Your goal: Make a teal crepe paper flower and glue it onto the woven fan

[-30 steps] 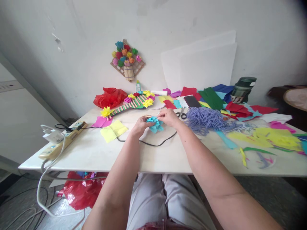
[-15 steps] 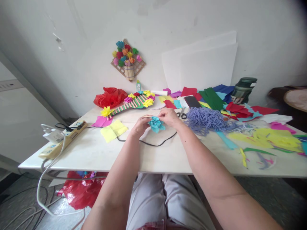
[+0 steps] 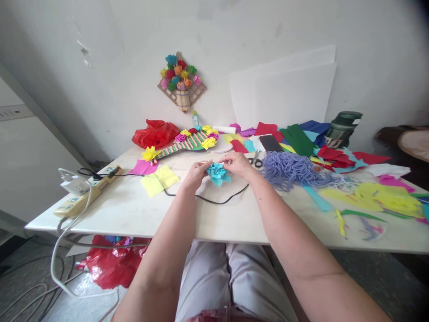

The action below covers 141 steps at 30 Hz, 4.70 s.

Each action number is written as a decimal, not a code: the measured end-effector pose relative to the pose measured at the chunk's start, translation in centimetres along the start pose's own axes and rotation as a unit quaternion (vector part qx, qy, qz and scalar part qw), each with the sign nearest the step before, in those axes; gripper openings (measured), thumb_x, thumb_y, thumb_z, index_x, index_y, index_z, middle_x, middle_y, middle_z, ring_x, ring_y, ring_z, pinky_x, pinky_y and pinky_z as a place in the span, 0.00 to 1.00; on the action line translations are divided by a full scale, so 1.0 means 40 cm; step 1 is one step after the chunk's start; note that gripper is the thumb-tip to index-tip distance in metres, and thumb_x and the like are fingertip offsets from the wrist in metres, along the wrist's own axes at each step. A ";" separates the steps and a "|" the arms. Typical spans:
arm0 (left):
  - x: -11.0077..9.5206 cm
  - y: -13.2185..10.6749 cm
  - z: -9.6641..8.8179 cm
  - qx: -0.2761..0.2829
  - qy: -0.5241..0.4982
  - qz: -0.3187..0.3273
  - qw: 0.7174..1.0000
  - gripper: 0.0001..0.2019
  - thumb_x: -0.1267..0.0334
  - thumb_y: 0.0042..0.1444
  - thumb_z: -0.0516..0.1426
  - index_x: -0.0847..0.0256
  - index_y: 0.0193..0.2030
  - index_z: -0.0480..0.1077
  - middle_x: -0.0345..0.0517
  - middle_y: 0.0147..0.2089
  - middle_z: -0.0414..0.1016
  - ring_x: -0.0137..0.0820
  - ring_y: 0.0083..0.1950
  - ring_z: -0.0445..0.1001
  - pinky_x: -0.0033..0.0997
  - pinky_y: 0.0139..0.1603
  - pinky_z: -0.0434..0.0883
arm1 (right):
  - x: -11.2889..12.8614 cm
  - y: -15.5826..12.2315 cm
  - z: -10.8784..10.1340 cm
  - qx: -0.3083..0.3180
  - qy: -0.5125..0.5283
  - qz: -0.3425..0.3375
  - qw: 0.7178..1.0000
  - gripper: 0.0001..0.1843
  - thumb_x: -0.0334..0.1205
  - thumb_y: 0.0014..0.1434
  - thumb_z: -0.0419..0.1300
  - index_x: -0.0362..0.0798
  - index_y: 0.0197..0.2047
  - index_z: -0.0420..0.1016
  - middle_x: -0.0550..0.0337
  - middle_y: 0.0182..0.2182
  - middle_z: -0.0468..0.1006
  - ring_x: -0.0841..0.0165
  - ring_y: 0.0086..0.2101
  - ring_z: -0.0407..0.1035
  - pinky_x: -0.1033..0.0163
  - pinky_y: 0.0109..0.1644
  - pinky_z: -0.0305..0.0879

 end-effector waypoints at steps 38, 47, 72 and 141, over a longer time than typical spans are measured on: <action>-0.019 -0.007 0.001 -0.001 -0.048 0.008 0.999 0.15 0.56 0.38 0.66 0.65 0.31 0.75 0.45 0.29 0.73 0.29 0.29 0.70 0.29 0.30 0.66 | 0.065 -0.019 -0.018 -0.014 -0.012 -0.079 0.997 0.06 0.32 0.51 0.61 0.49 0.28 0.80 0.61 0.41 0.75 0.76 0.25 0.62 0.66 0.27 0.56; -0.015 -0.010 0.005 -0.012 -0.041 0.000 0.999 0.22 0.66 0.30 0.70 0.63 0.37 0.74 0.42 0.30 0.75 0.29 0.27 0.72 0.29 0.29 0.67 | 0.050 -0.013 -0.013 -0.007 -0.007 -0.081 0.997 0.07 0.32 0.52 0.61 0.50 0.31 0.82 0.60 0.39 0.75 0.74 0.27 0.64 0.67 0.28 0.57; -0.035 -0.007 -0.025 -0.045 -0.010 0.060 0.997 0.22 0.63 0.31 0.70 0.62 0.37 0.75 0.41 0.30 0.76 0.29 0.29 0.72 0.29 0.32 0.67 | 0.053 -0.013 -0.046 -0.036 -0.004 -0.099 0.994 0.03 0.37 0.53 0.65 0.50 0.31 0.82 0.59 0.38 0.77 0.74 0.26 0.64 0.66 0.30 0.59; -0.046 0.006 -0.093 -0.138 -0.030 0.085 0.986 0.24 0.44 0.38 0.67 0.63 0.35 0.78 0.44 0.26 0.76 0.30 0.29 0.74 0.29 0.33 0.69 | 0.101 -0.051 -0.081 -0.126 -0.221 -0.077 0.964 0.20 0.42 0.62 0.49 0.46 0.27 0.78 0.52 0.28 0.77 0.65 0.33 0.69 0.64 0.36 0.58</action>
Point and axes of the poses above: each hand's wrist, its own y-axis towards the middle knuckle, its own z-axis out of the palm, x = y × z, the point moved 9 cm from there along y, towards the middle knuckle
